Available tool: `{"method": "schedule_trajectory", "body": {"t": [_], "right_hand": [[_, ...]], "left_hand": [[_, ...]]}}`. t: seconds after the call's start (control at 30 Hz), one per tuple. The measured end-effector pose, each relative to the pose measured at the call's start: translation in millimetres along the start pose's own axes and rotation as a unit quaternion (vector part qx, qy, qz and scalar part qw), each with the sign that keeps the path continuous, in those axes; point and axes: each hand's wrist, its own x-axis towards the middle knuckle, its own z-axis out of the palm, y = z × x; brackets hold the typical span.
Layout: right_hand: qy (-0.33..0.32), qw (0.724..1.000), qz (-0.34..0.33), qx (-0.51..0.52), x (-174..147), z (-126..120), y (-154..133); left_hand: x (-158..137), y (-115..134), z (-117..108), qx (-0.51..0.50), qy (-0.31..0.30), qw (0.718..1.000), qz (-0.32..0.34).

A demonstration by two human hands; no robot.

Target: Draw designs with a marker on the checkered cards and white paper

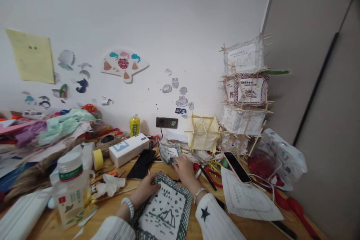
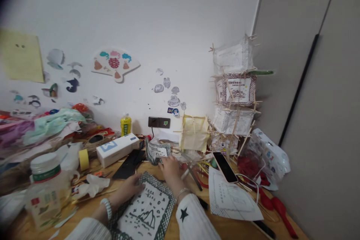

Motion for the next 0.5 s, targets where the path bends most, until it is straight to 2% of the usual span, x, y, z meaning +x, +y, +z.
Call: {"method": "schedule_trajectory", "body": {"t": [0.07,0.17,0.23,0.37,0.43,0.5], "right_hand": [[0.032,0.999,0.021,0.03,1,-8,-2],[0.051,0.995,-0.016,0.081,-3,-19,-12],[0.023,0.993,-0.069,0.094,-12,-27,-24],[-0.1,0.981,-0.151,0.071,-45,-45,-38],[-0.125,0.981,-0.138,0.057,-64,-56,-31],[-0.114,0.991,-0.067,0.024,-82,-65,-15]], "left_hand": [[4,-6,2,-0.041,0.025,0.999,-0.011],[6,-10,1,-0.11,0.044,0.993,-0.02],[4,-9,-1,-0.155,0.045,0.987,-0.016],[-4,-6,-9,-0.218,0.049,0.974,-0.026],[-6,-4,-12,-0.238,0.053,0.969,-0.046],[-7,-2,-14,-0.237,0.05,0.968,-0.061]]}}
